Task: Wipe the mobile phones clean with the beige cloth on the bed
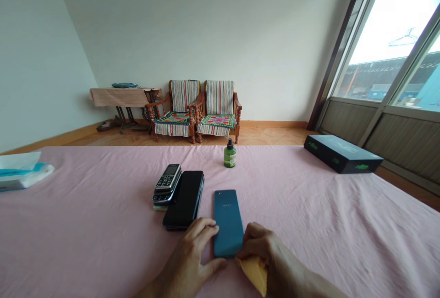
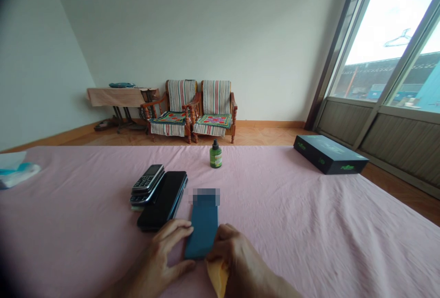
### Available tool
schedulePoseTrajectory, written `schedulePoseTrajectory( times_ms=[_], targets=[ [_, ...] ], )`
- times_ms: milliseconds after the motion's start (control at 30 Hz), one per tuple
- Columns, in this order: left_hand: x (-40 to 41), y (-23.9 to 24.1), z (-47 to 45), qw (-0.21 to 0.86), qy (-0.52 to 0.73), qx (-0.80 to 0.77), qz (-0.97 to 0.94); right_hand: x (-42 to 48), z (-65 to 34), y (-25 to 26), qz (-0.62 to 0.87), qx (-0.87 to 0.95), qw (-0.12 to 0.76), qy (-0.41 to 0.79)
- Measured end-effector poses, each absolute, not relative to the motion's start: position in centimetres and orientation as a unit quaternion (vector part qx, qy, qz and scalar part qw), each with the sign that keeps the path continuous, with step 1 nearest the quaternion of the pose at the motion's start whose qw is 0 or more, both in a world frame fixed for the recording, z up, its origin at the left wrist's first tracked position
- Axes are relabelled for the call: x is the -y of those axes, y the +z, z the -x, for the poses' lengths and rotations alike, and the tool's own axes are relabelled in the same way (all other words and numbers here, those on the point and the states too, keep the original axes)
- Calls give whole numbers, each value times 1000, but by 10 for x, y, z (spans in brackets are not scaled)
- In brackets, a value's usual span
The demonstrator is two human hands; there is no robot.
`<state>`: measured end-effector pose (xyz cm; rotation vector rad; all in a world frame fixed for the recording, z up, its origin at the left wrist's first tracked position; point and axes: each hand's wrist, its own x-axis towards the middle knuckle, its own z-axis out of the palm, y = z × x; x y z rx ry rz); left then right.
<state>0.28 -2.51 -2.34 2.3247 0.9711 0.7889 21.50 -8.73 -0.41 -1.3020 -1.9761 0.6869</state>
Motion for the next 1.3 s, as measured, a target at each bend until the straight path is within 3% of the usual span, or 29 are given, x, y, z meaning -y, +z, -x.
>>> schedulePoseTrajectory(
  times_ms=[333, 567, 800, 1100, 1300],
  targets=[
    [24, -24, -5, 227, 283, -358, -860, 51, -203, -3, 571, 572, 470, 356],
    [23, -25, -4, 222, 269, -361, -865, 54, -206, 12, 516, 442, 561, 474],
    [22, -31, -8, 122, 299, -362, -874, 62, -198, 30, 427, 470, 586, 504],
    [16, -20, -5, 123, 355, -414, -829, 43, -232, -2, 554, 444, 608, 356],
    [18, -18, -6, 295, 376, -465, -745, 27, -274, -14, 609, 407, 635, 245]
  ],
)
